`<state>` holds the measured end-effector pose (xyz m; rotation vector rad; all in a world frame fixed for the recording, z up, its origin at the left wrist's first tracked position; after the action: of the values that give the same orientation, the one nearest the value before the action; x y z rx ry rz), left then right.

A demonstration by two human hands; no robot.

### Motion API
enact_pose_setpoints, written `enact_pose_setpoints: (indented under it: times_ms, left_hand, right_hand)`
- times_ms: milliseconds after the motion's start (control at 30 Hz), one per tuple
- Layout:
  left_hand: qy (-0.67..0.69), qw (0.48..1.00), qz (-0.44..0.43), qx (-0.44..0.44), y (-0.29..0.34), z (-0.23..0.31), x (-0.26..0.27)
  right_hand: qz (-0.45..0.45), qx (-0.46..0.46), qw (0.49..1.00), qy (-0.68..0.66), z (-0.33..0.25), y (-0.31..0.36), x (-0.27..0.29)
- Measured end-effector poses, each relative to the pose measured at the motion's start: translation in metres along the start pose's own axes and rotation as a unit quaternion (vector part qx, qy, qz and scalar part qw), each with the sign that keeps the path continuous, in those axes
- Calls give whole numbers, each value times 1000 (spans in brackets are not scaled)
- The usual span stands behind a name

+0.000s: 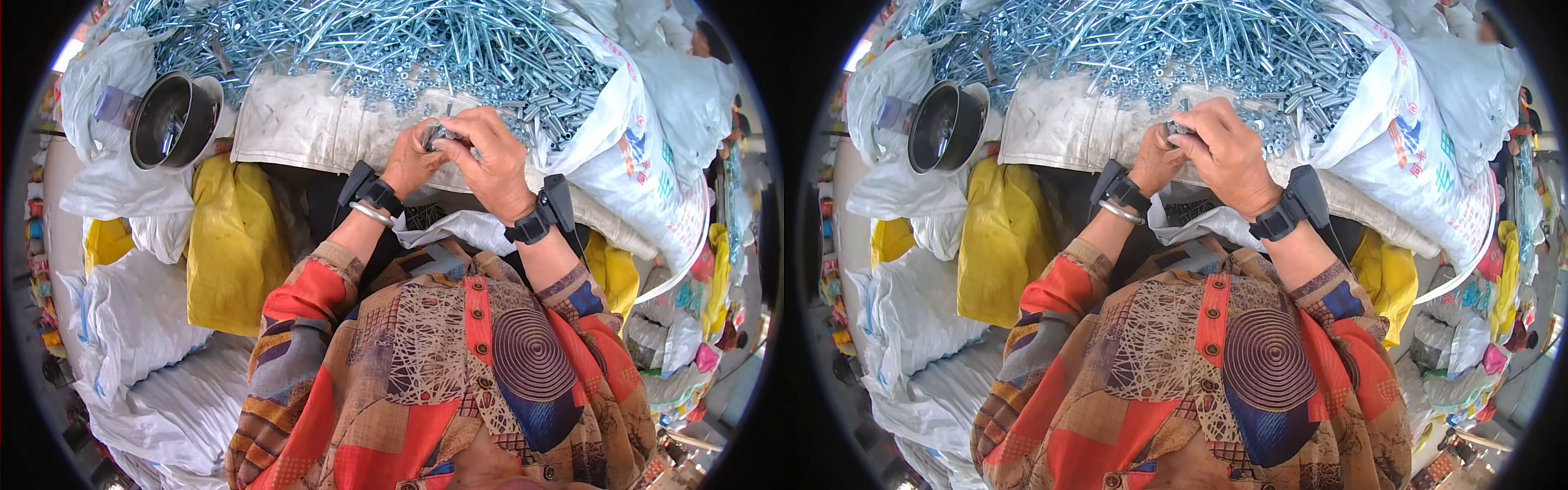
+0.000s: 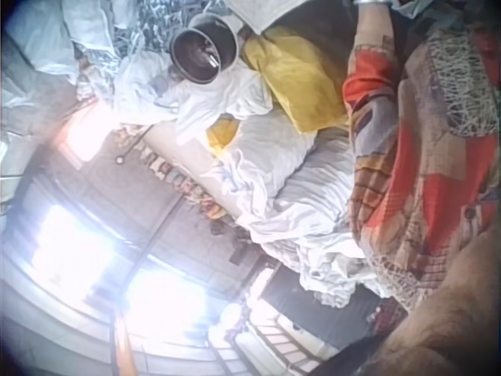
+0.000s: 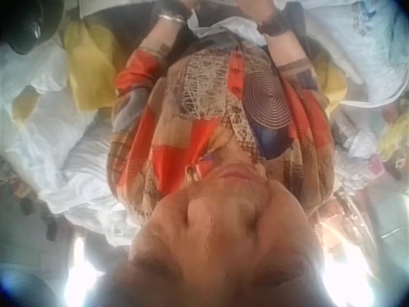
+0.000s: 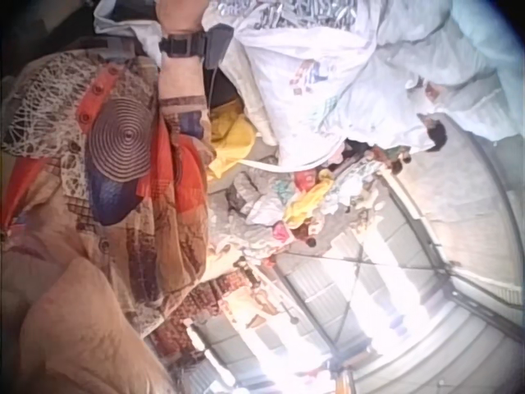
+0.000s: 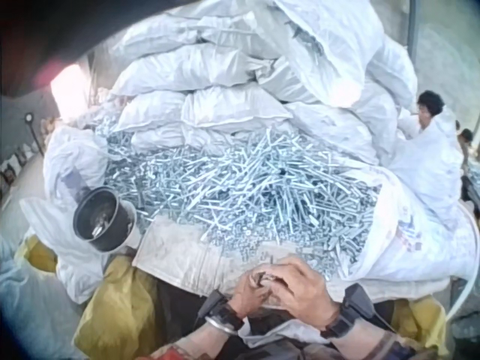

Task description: Manually sorting and assembling metal bolts and nuts into small bundles.

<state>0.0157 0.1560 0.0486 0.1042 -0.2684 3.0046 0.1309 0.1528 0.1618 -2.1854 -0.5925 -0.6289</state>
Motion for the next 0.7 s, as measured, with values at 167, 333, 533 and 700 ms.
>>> enact_pose_setpoints:
  times_ms: [167,333,533,700]
  left_hand:
    - [-21,1000,4,16,-1,-10,0]
    - [-24,1000,12,6,0,-12,-4]
    - [93,992,39,78,-5,-19,-1]
    - [95,991,64,71,-6,-17,4]
  right_hand:
    - [-92,-55,994,15,-8,-10,4]
    - [-140,-45,988,40,-14,-19,12]
    - [-131,-59,989,35,-19,-57,37]
    - [-115,-31,993,13,-17,-67,40]
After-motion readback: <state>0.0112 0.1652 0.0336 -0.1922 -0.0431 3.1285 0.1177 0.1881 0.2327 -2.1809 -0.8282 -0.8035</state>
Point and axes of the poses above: each hand's wrist, its own y-axis away from the middle knuckle, its own x-axis out of the back of the hand, z = x × y, the point moved 6 cm from there along -y, towards the middle knuckle, and after that the axes turned 6 degrees about -z, right-handed, at the moved point
